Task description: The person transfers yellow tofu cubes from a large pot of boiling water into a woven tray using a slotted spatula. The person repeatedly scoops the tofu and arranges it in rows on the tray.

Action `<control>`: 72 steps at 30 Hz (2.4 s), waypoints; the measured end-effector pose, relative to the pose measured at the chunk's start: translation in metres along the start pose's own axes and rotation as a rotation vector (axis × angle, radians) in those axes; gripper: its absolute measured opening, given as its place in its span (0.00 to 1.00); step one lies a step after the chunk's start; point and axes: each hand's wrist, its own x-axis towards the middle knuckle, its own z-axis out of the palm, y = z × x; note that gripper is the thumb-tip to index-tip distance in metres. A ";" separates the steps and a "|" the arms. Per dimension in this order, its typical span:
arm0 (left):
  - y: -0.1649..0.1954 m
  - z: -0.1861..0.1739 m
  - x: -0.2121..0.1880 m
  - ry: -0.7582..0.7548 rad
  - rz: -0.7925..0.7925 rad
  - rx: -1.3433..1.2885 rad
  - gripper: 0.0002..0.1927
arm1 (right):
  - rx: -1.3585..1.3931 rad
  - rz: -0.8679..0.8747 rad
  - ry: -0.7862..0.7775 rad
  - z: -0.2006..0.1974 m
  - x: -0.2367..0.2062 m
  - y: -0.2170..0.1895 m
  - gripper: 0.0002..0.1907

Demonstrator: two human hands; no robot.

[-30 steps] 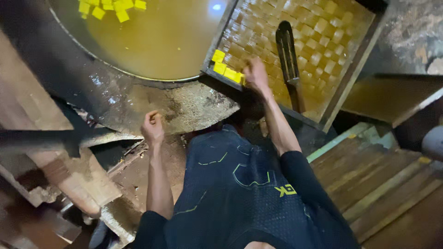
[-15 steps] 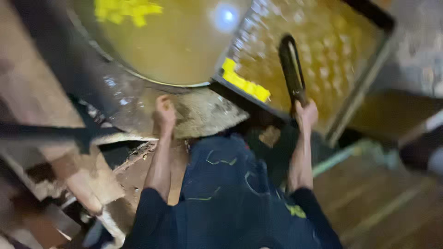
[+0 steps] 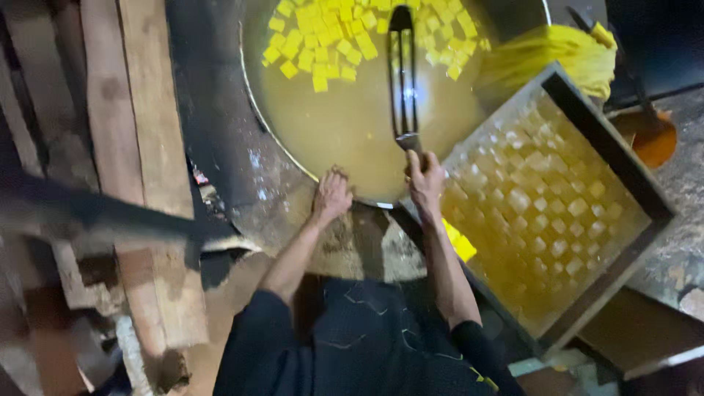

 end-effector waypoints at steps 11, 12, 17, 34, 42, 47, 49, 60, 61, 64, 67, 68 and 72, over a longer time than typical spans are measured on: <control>-0.027 0.025 0.036 -0.122 -0.156 -0.222 0.38 | -0.832 0.202 -0.188 0.123 0.218 0.003 0.25; -0.028 0.029 0.037 -0.106 -0.165 -0.231 0.37 | -0.864 0.214 -0.203 0.128 0.236 0.008 0.23; -0.031 0.043 0.037 0.031 -0.080 -0.155 0.32 | -0.560 -0.244 -0.164 0.179 0.312 0.017 0.18; -0.018 0.060 0.017 -0.159 -0.134 -0.237 0.29 | -0.090 0.473 0.228 0.182 0.187 0.081 0.28; -0.016 0.068 0.014 -0.122 -0.135 -0.233 0.32 | -0.230 0.544 0.410 0.136 0.190 0.088 0.29; -0.019 0.079 0.018 -0.146 -0.164 -0.141 0.32 | -0.155 0.469 0.474 0.134 0.261 0.081 0.26; -0.020 0.079 0.021 -0.166 -0.179 -0.148 0.33 | -0.089 0.425 0.509 0.134 0.290 0.077 0.25; -0.002 0.072 0.016 -0.147 -0.215 -0.066 0.37 | 0.519 0.093 0.605 0.054 0.317 0.026 0.16; 0.004 0.070 0.016 -0.058 -0.206 -0.100 0.35 | 0.561 0.023 0.584 0.040 0.303 0.019 0.14; 0.017 0.063 0.005 0.159 -0.179 -0.171 0.32 | 0.582 -0.102 0.516 -0.016 0.242 0.013 0.12; 0.024 0.059 -0.003 0.193 -0.217 -0.318 0.29 | 0.428 -0.051 0.463 -0.085 0.162 0.035 0.10; 0.021 0.057 -0.007 0.034 -0.270 -0.162 0.28 | 0.429 -0.070 0.430 -0.108 0.130 0.051 0.11; 0.015 0.059 -0.033 0.228 -0.240 -0.424 0.28 | 0.225 0.024 0.312 -0.219 0.004 0.123 0.12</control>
